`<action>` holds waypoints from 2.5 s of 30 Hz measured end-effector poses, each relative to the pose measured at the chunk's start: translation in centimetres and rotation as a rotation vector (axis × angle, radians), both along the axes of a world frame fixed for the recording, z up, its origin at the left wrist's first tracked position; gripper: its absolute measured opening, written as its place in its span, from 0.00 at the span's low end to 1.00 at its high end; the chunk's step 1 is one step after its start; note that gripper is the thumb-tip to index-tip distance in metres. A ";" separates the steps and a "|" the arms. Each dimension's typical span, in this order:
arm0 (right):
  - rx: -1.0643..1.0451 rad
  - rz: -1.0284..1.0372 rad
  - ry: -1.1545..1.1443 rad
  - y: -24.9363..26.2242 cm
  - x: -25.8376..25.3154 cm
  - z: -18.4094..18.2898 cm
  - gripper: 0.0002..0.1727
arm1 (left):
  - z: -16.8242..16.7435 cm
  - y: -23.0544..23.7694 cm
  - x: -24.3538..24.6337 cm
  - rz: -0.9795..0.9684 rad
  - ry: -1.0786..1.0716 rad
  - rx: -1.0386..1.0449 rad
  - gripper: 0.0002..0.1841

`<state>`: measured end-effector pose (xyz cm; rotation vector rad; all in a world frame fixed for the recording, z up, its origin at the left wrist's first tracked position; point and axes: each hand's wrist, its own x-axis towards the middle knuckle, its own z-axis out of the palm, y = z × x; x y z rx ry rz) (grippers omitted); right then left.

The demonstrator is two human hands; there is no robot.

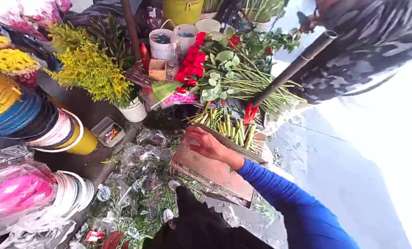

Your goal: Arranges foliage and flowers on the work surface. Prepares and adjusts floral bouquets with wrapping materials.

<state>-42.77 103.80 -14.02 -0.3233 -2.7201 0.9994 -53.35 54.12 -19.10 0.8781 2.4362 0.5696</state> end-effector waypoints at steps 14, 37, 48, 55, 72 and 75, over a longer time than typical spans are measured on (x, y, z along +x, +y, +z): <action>-0.510 -0.675 -0.301 -16.6 42.2 -3.8 0.21 | 2.1 13.6 9.1 -0.410 0.084 0.027 0.21; -0.120 -0.297 -0.255 6.0 56.2 4.9 0.28 | 1.3 28.4 24.9 -0.377 -0.143 0.492 0.16; -0.310 -0.287 -0.216 39.4 39.0 11.7 0.39 | 3.2 50.9 23.2 0.080 -0.708 0.708 0.21; -0.186 -0.214 -0.402 58.4 23.6 2.1 0.57 | 2.0 70.8 20.3 0.469 -0.880 0.768 0.29; -0.749 -0.242 -0.690 58.4 16.3 3.3 0.34 | -5.9 86.5 16.0 0.756 -1.528 0.988 0.38; -0.776 -0.163 -0.741 57.6 15.7 3.0 0.34 | -6.8 87.3 16.5 0.782 -1.508 1.175 0.31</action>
